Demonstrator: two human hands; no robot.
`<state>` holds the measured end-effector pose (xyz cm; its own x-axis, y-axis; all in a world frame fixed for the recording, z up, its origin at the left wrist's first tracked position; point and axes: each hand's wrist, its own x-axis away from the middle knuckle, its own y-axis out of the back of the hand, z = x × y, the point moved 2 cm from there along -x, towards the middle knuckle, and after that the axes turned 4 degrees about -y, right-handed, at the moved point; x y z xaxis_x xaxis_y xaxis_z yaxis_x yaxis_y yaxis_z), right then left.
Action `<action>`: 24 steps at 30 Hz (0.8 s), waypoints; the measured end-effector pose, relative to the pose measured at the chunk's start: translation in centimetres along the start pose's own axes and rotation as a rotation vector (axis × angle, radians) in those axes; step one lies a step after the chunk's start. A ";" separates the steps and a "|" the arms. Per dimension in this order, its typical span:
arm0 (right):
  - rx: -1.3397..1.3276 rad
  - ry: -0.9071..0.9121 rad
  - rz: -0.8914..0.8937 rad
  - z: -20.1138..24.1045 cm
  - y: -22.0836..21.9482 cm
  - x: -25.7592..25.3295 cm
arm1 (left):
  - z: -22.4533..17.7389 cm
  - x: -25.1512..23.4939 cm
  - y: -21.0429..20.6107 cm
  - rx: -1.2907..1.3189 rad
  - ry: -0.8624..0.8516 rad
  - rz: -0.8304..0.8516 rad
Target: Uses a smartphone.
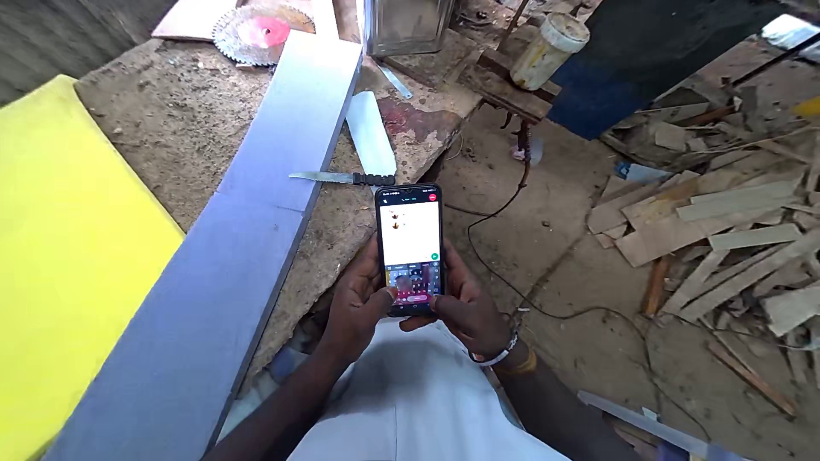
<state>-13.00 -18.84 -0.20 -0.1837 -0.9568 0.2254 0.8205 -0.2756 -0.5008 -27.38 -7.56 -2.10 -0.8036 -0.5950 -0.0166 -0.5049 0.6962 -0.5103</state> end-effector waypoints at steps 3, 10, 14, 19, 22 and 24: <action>0.006 0.013 -0.004 0.0 0.0 0.1 | 0.0 0.0 -0.1 0.012 -0.001 0.020; -0.004 0.006 0.006 0.0 0.2 0.5 | 0.1 0.1 -0.3 0.002 0.001 0.039; -0.021 0.019 0.015 -0.1 0.3 0.6 | 0.1 0.1 -0.4 0.005 -0.001 0.046; -0.014 0.019 -0.002 -0.2 0.2 0.9 | 0.1 0.2 -0.4 -0.006 0.013 0.055; -0.023 0.025 -0.003 -0.5 0.2 1.0 | 0.2 0.3 -0.3 -0.015 0.030 0.051; -0.027 0.030 -0.005 -0.7 0.2 1.0 | 0.1 0.4 -0.2 -0.024 0.036 0.057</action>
<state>-13.37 -19.87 -0.63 -0.2043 -0.9577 0.2027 0.8045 -0.2822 -0.5226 -27.55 -7.94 -2.11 -0.8418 -0.5397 -0.0137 -0.4652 0.7381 -0.4887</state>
